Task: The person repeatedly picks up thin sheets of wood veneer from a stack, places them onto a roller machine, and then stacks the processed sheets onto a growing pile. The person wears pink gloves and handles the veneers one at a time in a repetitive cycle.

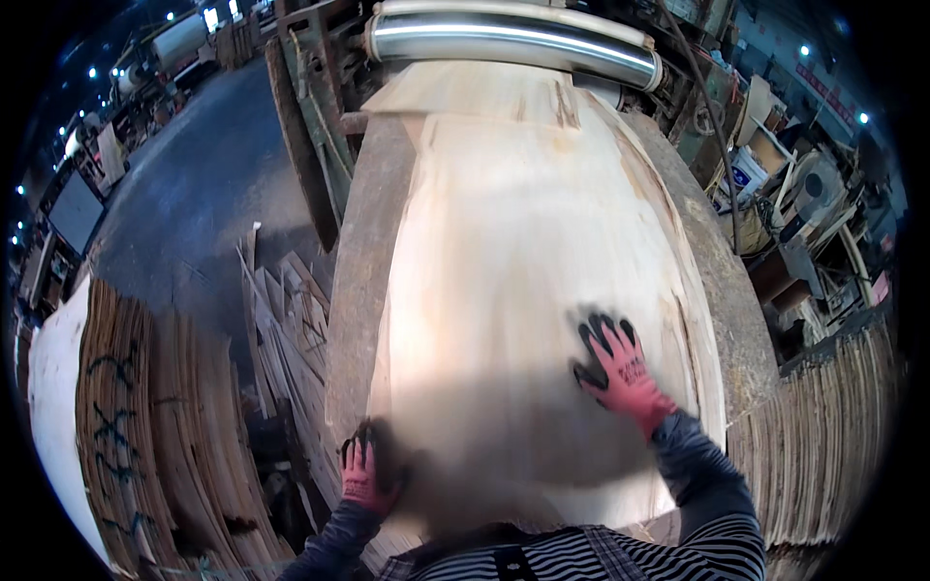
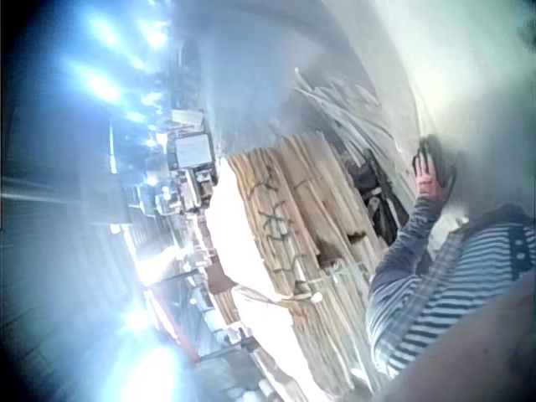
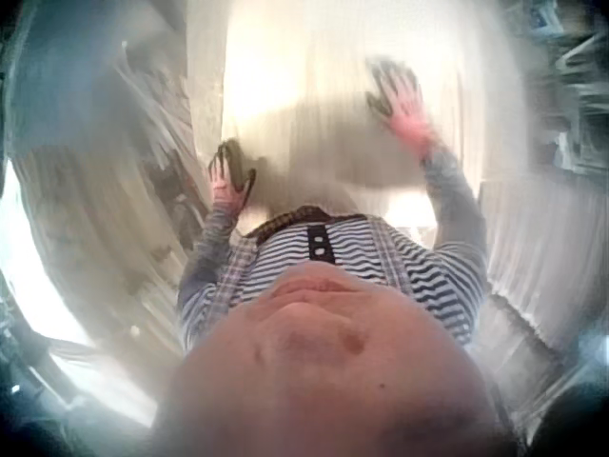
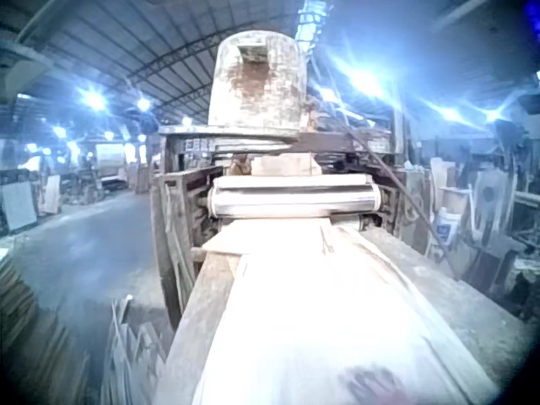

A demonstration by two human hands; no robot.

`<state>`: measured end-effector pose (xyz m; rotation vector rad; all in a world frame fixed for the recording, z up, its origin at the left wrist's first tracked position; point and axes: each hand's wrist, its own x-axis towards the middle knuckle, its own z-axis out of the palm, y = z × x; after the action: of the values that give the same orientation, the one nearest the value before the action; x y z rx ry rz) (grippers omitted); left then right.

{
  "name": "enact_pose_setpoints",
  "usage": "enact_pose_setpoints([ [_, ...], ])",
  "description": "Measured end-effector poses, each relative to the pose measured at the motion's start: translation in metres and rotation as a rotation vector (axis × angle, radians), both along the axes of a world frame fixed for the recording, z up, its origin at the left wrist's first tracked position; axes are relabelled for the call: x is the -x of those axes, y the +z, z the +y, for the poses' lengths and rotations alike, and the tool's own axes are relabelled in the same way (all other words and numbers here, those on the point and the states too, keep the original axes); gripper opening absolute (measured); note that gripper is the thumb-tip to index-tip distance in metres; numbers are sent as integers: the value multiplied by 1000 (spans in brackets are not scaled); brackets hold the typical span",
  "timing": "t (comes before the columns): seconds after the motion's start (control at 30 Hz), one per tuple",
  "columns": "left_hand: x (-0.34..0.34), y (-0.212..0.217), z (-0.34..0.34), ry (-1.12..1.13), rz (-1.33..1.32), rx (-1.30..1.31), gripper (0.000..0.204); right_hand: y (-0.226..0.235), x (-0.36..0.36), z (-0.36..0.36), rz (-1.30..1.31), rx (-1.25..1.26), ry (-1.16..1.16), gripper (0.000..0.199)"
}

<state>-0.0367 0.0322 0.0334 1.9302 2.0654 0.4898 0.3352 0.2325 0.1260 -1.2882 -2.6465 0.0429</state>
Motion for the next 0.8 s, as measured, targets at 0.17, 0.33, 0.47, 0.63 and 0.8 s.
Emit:
enact_pose_setpoints([
  [0.17,5,-9,18,209,-382,143,89,0,-10,-117,17,173,-120,69],
  [0.33,31,-42,21,64,-214,32,82,-22,-23,-190,117,186,-234,68],
  [0.47,45,-30,31,-73,-268,-128,77,-29,-13,-231,148,135,-230,73],
  [0.63,23,59,31,-317,-993,57,45,-14,9,-261,90,124,-198,81],
  [0.8,-13,155,-17,-97,-1750,22,30,-17,-26,-280,70,-51,-316,71],
])
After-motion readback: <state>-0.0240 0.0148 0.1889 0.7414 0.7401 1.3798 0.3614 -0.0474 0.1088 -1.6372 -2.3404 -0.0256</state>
